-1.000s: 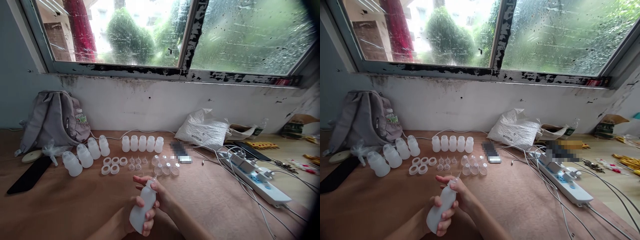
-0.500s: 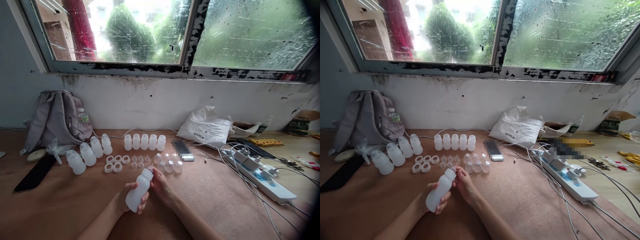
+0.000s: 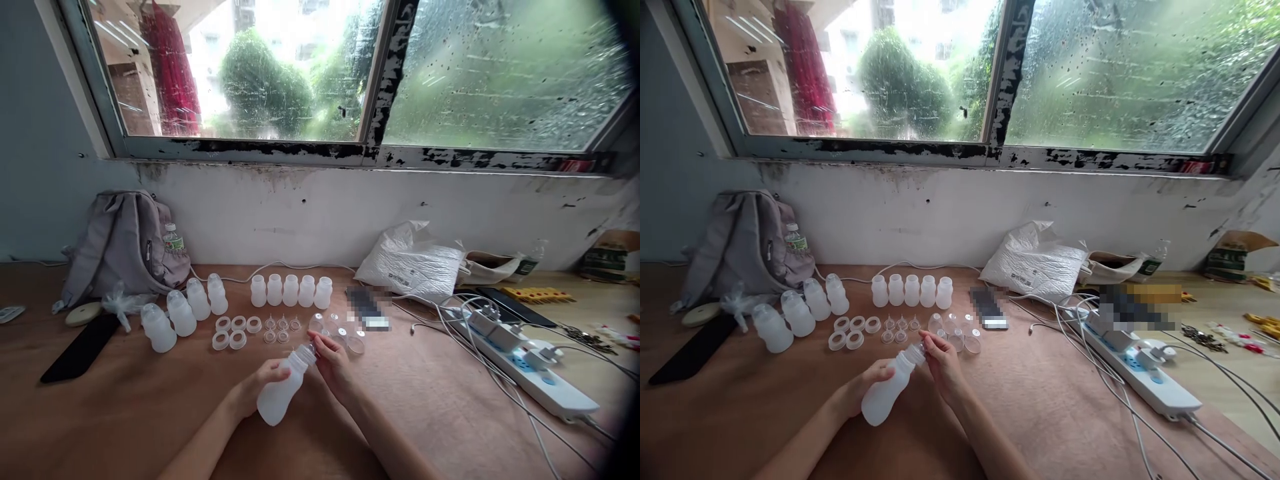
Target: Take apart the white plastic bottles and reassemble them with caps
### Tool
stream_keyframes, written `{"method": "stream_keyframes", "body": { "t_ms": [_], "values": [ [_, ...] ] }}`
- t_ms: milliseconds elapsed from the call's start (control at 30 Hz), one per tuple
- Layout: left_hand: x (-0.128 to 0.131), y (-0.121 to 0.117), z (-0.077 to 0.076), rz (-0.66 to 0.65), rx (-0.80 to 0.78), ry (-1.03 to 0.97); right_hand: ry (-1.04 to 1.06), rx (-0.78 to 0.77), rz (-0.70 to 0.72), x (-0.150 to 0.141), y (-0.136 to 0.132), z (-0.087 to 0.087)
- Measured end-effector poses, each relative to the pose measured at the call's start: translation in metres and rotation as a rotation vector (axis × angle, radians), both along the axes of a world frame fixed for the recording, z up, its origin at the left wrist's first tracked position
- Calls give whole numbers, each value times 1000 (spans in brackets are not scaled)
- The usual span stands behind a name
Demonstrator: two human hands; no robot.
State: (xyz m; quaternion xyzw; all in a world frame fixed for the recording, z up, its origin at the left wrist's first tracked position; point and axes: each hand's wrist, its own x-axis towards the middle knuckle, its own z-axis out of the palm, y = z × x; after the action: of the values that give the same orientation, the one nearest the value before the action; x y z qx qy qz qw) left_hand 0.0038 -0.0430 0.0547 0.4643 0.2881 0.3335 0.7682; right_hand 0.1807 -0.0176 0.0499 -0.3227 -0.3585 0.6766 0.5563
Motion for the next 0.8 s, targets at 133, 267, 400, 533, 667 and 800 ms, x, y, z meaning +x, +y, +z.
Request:
{"method": "stream_keyframes", "body": {
  "t_ms": [133,267,400,533,667,800],
  "values": [
    [-18,-4,30,363,326,175,-192,87,-80,3,1,-3],
    [-41,-2,27,655,504,269,-423,237,-89,2,-1,-3],
    [-58,3,-4,629,669,455,-551,330,-45,-2,-2,-6],
    [-66,2,-11,656,925,770,-659,438,-34,-5,-4,-13],
    [-70,-1,2,597,1154,1025,-748,519,-25,-8,-6,-20],
    [-77,5,12,528,1208,1097,-806,564,1,-9,-7,-22]
  ]
}}
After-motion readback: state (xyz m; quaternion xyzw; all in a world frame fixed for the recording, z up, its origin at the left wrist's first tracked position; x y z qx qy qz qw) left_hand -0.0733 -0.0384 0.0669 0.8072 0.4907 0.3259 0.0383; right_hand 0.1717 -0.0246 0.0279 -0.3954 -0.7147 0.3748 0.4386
